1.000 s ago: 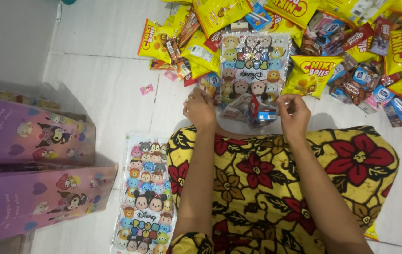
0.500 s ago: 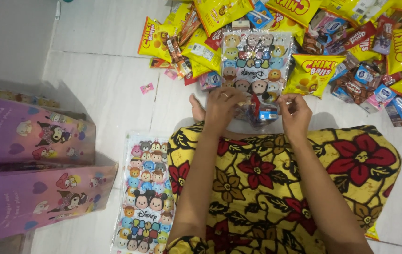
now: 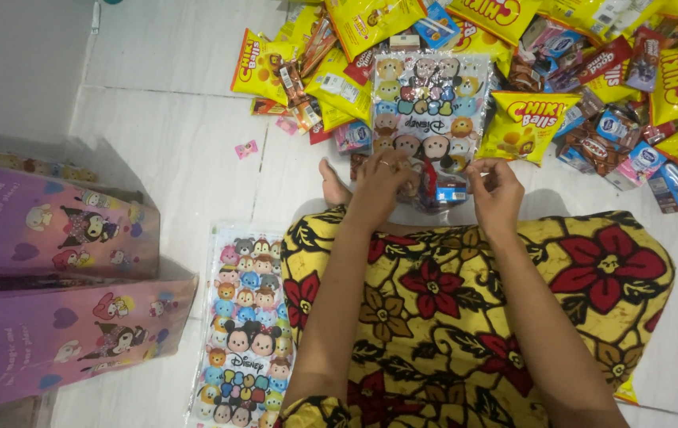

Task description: Packing individual snack packets into a larger themed plastic bag while sitting on the floor.

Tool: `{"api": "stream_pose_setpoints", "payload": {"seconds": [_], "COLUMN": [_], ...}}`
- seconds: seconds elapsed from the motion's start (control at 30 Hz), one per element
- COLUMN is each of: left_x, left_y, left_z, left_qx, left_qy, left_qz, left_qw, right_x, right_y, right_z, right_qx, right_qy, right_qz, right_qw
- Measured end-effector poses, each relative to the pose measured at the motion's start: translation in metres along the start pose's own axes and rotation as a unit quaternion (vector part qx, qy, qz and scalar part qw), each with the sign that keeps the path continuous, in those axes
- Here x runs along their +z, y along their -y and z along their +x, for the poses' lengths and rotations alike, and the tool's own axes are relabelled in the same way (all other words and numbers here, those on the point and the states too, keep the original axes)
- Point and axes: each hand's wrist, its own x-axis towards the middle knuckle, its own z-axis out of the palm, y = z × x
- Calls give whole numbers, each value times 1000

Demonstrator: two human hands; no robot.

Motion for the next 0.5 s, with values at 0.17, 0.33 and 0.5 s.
{"api": "stream_pose_setpoints", "payload": {"seconds": [0.17,0.33,0.5], "left_x": [5,13,-9], "left_y": [3,11,5], "left_z": [0,4,7], "left_qx": [8,27,11], "left_qy": [-4,-43,-157], "left_qz": [4,-21,-176], "left_qw": [1000,999,972], "right_x": [-1,0,0], "right_y": [-1,1,-3], "right_z": [-1,-1,-1], "right_qx": [-1,3,-2], "right_qy": [0,-1,6], "right_qz": [6,11,6], "right_qw": [1000,1000,1000]}}
